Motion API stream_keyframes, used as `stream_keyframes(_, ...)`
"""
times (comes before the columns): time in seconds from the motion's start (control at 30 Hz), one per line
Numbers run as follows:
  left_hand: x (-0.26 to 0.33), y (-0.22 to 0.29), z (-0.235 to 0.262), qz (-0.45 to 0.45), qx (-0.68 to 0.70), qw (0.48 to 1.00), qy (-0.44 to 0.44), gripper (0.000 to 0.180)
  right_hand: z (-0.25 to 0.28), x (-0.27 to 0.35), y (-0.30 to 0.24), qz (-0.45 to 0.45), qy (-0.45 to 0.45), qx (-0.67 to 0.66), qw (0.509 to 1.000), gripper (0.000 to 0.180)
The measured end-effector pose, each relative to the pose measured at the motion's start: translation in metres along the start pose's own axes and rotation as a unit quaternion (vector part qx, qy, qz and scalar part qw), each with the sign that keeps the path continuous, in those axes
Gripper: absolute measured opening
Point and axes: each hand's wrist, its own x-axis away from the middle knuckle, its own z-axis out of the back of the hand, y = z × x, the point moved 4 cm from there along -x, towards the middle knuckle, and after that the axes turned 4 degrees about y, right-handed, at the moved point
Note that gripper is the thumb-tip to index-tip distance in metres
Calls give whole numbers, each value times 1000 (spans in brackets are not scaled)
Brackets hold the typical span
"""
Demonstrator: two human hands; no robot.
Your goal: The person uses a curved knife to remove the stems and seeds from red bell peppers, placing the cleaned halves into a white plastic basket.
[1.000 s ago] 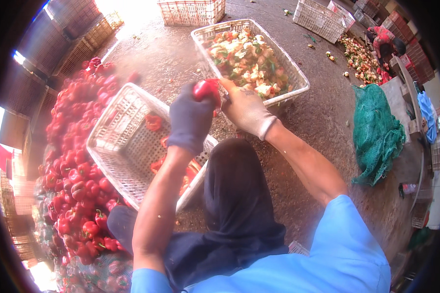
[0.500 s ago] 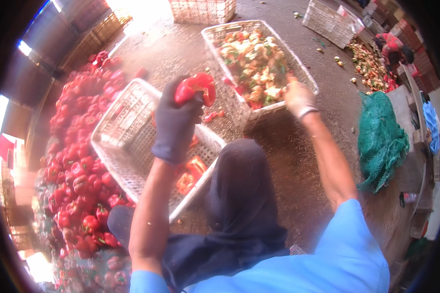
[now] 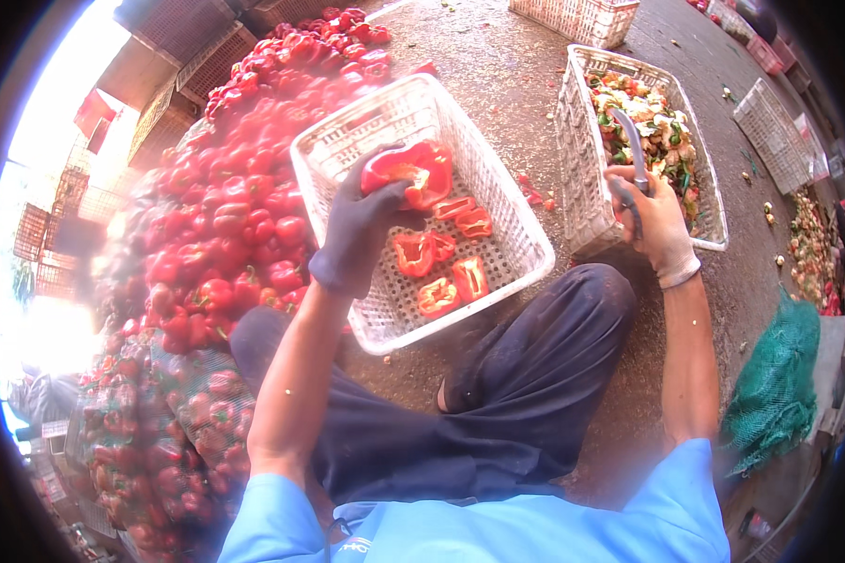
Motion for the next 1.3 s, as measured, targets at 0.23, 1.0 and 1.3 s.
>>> stream_keyframes(0.23,30,-1,-1,9,-8,999,33,56,-117,49,-65,75,-227,-42,970,28)
stream_keyframes(1.0,57,-26,62,62,-110,991,-47,73,-252,62,-31,188,-304,269,894,27)
stream_keyframes(1.3,65,-36,83,137,-100,985,-42,55,-269,64,-13,63,-375,201,903,21)
